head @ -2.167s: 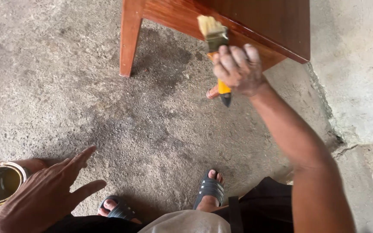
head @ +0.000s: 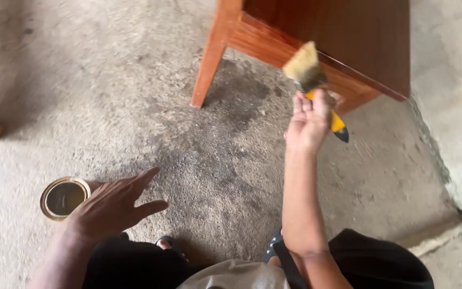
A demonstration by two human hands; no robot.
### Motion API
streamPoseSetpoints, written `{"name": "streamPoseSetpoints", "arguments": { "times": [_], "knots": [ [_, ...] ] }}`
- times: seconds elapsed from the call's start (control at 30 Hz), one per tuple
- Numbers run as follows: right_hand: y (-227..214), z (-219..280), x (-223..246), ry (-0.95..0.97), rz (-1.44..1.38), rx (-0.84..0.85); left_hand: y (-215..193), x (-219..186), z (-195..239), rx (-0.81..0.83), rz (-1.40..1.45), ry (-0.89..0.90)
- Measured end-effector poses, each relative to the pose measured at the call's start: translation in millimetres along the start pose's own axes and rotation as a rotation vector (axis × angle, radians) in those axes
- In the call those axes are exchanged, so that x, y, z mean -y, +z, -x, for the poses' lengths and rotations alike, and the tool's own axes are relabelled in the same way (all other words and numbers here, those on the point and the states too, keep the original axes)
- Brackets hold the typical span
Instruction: Applying wood stain to a wooden stool using a paint brush.
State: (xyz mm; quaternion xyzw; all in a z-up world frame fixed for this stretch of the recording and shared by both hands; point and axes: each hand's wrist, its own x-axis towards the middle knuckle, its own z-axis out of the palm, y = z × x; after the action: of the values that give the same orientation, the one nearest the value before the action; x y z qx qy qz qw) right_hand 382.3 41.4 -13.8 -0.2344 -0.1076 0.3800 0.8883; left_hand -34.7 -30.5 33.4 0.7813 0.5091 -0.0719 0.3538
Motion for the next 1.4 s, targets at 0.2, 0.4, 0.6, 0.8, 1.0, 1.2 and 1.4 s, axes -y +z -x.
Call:
{"name": "streamPoseSetpoints", "arguments": {
  "times": [0.2,0.4,0.6,0.8,1.0,1.2,1.4],
  "knots": [
    [100.6,16.4,-50.4,-0.616,0.911,0.621,-7.3,-8.7,14.9,-0.053,0.009,0.076],
    [62.6,-33.3,-104.6,-1.564,1.696,1.133,3.2,0.2,11.3,-0.081,0.018,0.134],
    [55.6,-12.5,-78.1,-0.700,1.446,0.925,-9.9,-4.1,16.9,-0.068,0.008,0.117],
    [118.5,-61.3,-68.1,-0.259,0.689,0.284,-12.5,-9.1,9.5,0.077,-0.021,-0.021],
    [182.5,-69.1,-49.7,0.012,0.555,0.198,-16.3,-13.9,5.9,0.083,-0.027,-0.014],
    [158.8,-80.6,-78.7,-0.262,0.691,0.356,-15.6,-12.2,6.2,0.089,-0.013,-0.034],
    [172.3,-65.4,-56.5,-0.078,0.712,0.335,-15.6,-20.1,2.4,0.117,-0.030,-0.054]
  ]
}}
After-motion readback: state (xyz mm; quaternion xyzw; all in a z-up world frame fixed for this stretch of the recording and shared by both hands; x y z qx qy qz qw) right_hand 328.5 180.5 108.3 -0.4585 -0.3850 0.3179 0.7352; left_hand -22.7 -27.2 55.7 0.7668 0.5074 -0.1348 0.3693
